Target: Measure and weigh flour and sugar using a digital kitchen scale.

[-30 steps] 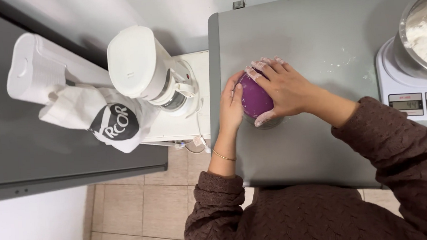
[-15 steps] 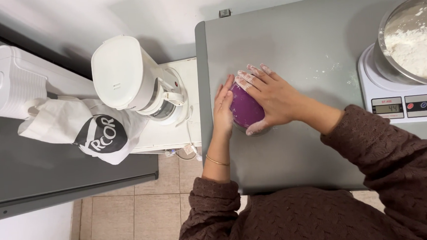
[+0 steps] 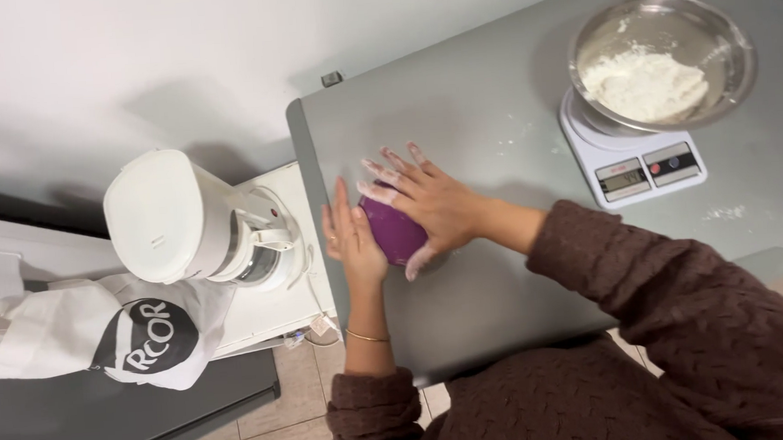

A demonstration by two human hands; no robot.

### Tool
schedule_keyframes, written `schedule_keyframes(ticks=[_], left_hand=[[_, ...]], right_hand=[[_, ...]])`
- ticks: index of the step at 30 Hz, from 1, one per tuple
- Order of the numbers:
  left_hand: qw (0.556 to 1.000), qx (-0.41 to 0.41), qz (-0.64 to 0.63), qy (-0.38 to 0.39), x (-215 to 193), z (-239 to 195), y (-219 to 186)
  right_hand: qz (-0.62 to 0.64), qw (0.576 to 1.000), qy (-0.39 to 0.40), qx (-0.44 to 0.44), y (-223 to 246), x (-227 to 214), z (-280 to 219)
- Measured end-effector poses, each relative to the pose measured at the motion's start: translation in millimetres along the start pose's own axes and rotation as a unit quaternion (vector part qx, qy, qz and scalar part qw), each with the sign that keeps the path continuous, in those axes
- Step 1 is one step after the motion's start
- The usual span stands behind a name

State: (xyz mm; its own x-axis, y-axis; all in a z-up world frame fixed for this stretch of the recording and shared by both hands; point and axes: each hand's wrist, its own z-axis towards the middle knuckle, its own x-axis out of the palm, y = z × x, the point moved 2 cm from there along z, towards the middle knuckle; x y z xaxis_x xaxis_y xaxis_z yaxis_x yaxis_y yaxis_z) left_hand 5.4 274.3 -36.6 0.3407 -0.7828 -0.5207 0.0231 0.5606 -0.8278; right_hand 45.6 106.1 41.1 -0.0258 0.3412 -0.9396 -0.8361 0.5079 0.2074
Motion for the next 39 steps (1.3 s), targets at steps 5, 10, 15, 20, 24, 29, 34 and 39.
schedule_keyframes(ticks=[5,10,15,20,24,29,34,39], left_hand=[[0.991,0.043,0.122,-0.034,-24,-10,-42],[0.984,0.163,0.073,-0.02,-30,-48,-111],[0.95,0.286,-0.054,0.109,10,-79,-156],[0.938,0.288,-0.104,0.164,61,-78,-186],[0.929,0.291,-0.134,0.187,101,-71,-214],[0.931,0.305,-0.105,0.172,158,-42,-255],[0.922,0.358,-0.111,0.103,221,-2,-282],[0.93,0.329,-0.16,0.029,233,1,-317]], right_hand=[[0.271,0.945,-0.142,0.118,-20,22,-29],[0.455,0.775,-0.294,0.326,-53,48,-111],[0.321,0.851,-0.187,0.372,-46,-29,-177],[0.224,0.83,-0.36,0.362,-128,-125,-227],[-0.038,0.89,-0.248,0.38,-216,-124,-250],[-0.096,0.959,-0.04,0.263,-253,-105,-239],[-0.101,0.961,-0.071,0.247,-234,-122,-230],[0.049,0.977,-0.165,0.124,-203,-165,-230]])
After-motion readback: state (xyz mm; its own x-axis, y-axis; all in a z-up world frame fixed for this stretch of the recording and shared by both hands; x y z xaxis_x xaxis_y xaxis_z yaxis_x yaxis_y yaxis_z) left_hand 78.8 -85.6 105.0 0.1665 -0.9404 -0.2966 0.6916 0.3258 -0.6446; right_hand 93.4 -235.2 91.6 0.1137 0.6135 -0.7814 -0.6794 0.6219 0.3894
